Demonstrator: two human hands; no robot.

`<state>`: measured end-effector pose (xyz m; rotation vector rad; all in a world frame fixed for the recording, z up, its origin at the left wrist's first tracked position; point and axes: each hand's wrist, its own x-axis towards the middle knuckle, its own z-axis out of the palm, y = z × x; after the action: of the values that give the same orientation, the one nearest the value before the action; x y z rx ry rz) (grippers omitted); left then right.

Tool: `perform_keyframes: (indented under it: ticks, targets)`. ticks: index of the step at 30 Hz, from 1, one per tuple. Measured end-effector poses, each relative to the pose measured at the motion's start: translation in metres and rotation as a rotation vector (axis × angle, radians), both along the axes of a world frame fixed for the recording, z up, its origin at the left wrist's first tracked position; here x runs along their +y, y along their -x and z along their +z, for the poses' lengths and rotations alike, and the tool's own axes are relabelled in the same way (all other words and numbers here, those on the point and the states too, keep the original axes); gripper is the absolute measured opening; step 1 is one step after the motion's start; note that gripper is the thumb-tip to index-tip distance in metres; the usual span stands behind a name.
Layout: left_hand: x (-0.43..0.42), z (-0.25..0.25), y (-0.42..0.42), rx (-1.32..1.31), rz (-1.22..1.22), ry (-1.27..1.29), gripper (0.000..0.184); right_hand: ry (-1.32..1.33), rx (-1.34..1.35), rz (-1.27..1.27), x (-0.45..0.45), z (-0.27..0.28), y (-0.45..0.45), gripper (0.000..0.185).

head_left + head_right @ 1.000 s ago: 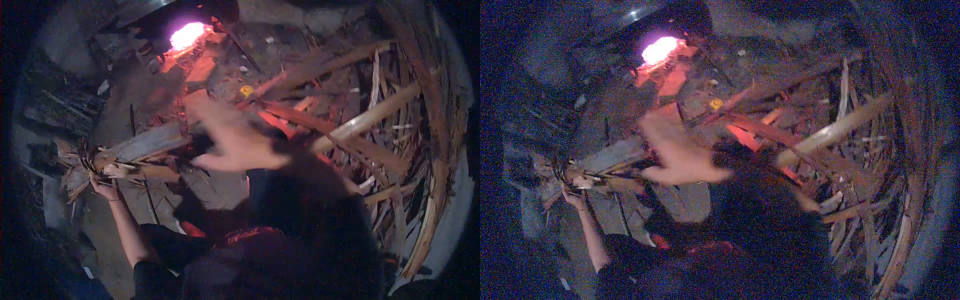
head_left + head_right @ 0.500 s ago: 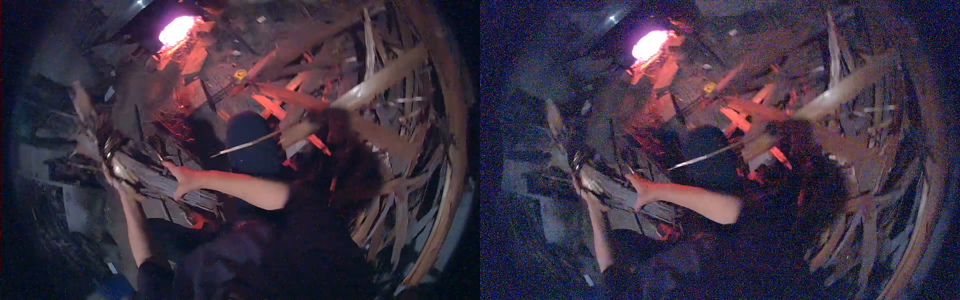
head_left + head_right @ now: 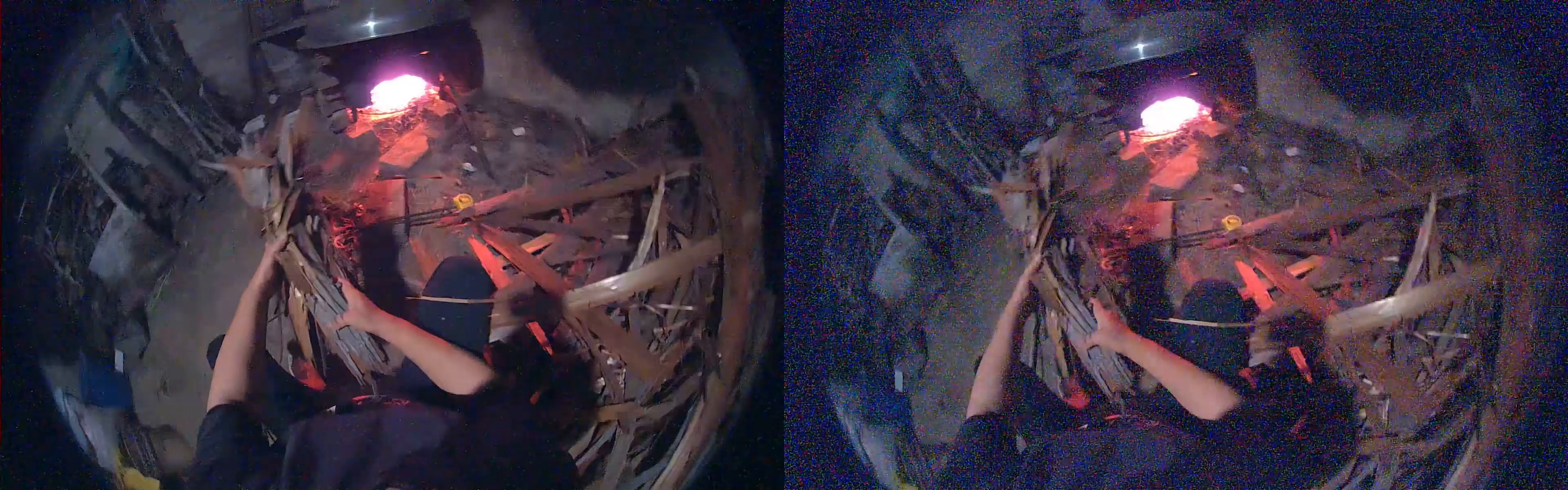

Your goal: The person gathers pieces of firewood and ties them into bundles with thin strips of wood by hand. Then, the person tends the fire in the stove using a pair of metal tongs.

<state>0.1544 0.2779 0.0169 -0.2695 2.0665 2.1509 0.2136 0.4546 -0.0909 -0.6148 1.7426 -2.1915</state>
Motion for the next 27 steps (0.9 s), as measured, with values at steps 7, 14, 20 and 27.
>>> perform_keyframes:
  ticks: [7, 14, 20, 27]
  targets:
    - [-0.024, -0.035, -0.012, 0.038, -0.017, -0.289, 0.041, -0.172, 0.106, 0.017, -0.007, 0.003, -0.004, 0.086]
    - [-0.037, -0.042, -0.011, 0.431, 0.218, -0.187, 0.036, -0.124, 0.139, 0.121, 0.025, 0.039, 0.014, 0.072]
    - [-0.082, 0.005, -0.020, 0.399, -0.071, -0.509, 0.043, 0.157, 0.092, -0.088, 0.060, 0.081, -0.013, 0.038]
    - [-0.160, 0.016, -0.062, 0.509, 0.141, -0.374, 0.045, 0.095, -0.126, -0.135, 0.114, 0.087, 0.088, 0.024]
